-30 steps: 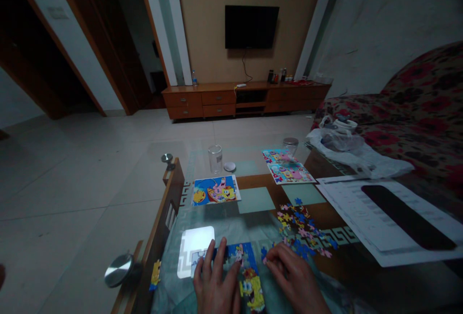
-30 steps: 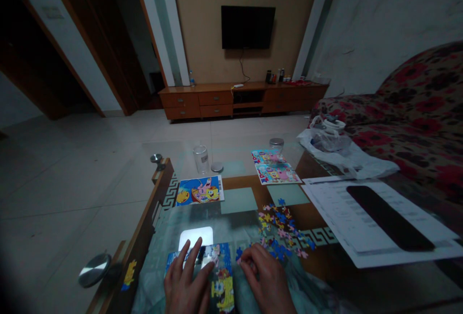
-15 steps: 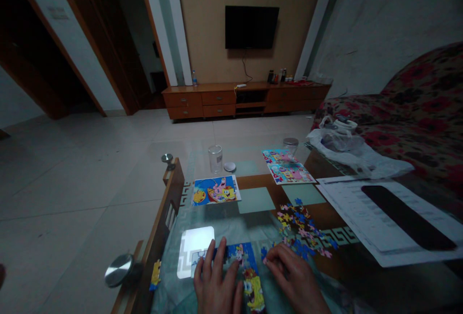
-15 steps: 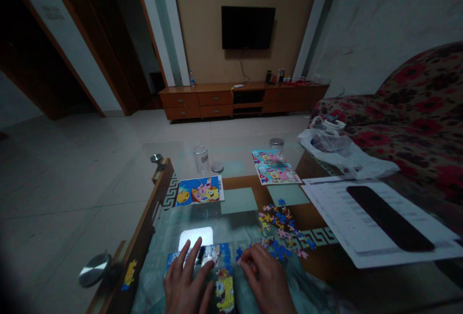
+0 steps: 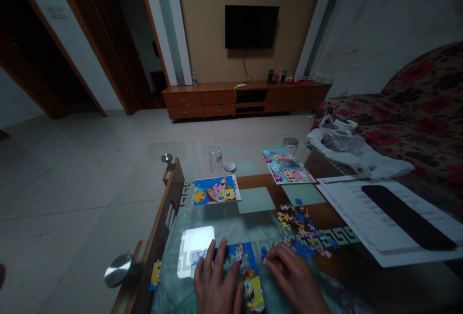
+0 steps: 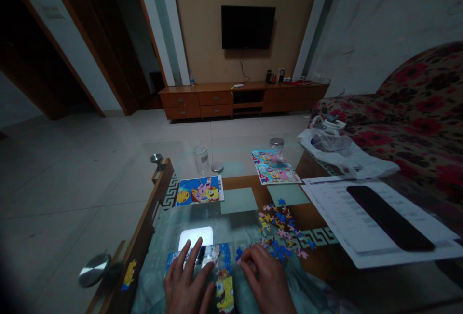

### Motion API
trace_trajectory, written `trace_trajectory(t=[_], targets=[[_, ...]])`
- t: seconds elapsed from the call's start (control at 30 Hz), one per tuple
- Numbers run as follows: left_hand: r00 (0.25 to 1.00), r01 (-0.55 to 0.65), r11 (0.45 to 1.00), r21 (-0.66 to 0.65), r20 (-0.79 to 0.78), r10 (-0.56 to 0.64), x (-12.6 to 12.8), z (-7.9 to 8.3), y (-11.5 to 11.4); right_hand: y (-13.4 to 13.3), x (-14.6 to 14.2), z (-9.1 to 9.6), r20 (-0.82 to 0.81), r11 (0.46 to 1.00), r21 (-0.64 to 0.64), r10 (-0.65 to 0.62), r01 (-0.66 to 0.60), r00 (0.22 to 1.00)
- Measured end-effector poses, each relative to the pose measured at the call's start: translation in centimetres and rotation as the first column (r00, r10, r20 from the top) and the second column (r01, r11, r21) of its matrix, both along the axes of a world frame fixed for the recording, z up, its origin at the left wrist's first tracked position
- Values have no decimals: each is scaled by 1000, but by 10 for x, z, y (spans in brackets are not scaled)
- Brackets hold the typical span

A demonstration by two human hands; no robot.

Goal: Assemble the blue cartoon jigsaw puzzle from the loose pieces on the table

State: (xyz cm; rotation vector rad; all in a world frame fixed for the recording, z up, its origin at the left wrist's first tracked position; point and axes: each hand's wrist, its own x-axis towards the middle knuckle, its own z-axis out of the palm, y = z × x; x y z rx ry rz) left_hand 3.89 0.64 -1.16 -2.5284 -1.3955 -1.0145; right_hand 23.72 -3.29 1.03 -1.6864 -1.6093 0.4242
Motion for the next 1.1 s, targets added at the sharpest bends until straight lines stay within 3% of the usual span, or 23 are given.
trace_trajectory(t=[0.47,1.1], targets=[[1000,9,1000,14,-24,-9,2,-7,1,0,1,0,-11,1000,1,7,-7,1000],[1000,4,1000,-12,-24,-4,4,-2,-1,0,0,-1,6,1000,5,2,-2,1000]])
